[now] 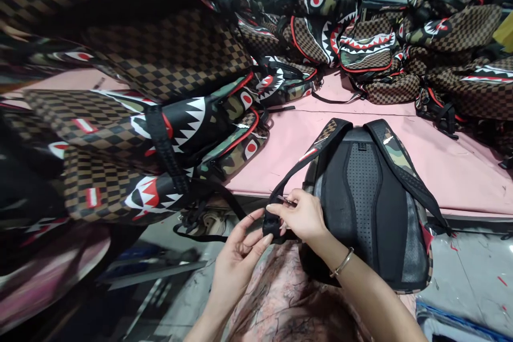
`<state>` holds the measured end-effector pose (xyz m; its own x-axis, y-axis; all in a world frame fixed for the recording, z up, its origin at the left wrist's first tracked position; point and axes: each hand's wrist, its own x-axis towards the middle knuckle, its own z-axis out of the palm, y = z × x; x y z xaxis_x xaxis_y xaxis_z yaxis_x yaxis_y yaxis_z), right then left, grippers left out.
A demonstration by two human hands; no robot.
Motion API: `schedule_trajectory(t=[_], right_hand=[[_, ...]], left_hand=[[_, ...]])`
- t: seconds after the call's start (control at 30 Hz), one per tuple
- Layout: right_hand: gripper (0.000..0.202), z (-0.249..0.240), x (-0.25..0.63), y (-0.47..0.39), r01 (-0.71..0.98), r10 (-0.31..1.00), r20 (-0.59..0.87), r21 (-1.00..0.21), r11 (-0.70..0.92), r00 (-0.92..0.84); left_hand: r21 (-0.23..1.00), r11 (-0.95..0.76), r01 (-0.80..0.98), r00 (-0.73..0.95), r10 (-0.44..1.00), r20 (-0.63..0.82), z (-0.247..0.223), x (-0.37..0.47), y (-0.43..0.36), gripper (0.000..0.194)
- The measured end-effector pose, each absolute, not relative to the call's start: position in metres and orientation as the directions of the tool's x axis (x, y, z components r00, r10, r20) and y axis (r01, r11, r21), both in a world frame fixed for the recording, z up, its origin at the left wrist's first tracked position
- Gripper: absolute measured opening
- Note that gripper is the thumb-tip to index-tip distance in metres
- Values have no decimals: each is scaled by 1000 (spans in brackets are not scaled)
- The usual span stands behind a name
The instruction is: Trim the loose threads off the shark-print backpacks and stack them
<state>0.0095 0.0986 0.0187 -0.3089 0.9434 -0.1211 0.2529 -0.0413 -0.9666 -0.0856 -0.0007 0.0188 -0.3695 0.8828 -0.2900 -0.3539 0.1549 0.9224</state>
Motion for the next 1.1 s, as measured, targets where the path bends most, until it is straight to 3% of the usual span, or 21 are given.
schedule_trajectory(t=[0.17, 0.23, 0.4, 0.53, 0.6, 0.67, 0.73, 0.8, 0.87, 1.0, 1.1], right_hand=[[7, 13, 16, 84, 170, 908, 179, -951, 259, -378], [11, 12, 22, 78, 179, 842, 291, -896, 406, -455], [16, 12, 36, 66, 294, 762, 409, -748, 595, -502], [22, 4, 45, 56, 379, 738, 457, -651, 658, -497], [22, -2, 46, 52, 404, 728, 443, -623, 670, -523], [23, -8, 46, 49, 420, 710, 443, -588, 691, -547], [21, -12, 46, 47, 424, 683, 475, -545, 724, -556], [17, -12, 46, 45, 416, 651, 514, -505, 756, -559], [16, -10, 48, 44, 401, 622, 551, -477, 782, -557], [18, -9, 56, 45, 398, 589, 642, -436, 807, -491], [18, -14, 59, 49, 459, 617, 700, -443, 770, -358]], left_hand=[[916, 80, -393, -435, 861, -262, 10, -93, 6, 61], [895, 72, -441, -427, 860, -280, 9, -93, 6, 58], [777, 132, -616, -291, 878, -380, 19, -92, 0, 46], [698, 313, -644, -80, 880, -468, 23, -100, 7, 36], [709, 417, -569, 29, 872, -489, 24, -106, 17, 36], [789, 481, -382, 110, 872, -478, 26, -112, 30, 34], [870, 469, -154, 187, 878, -441, 30, -116, 41, 27], [903, 428, -34, 228, 883, -410, 34, -119, 48, 24], [897, 429, -109, 176, 896, -408, 35, -117, 49, 27], [750, 426, -505, -6, 868, -496, 26, -98, 38, 27], [674, 295, -678, -157, 837, -524, 17, -74, 30, 40]])
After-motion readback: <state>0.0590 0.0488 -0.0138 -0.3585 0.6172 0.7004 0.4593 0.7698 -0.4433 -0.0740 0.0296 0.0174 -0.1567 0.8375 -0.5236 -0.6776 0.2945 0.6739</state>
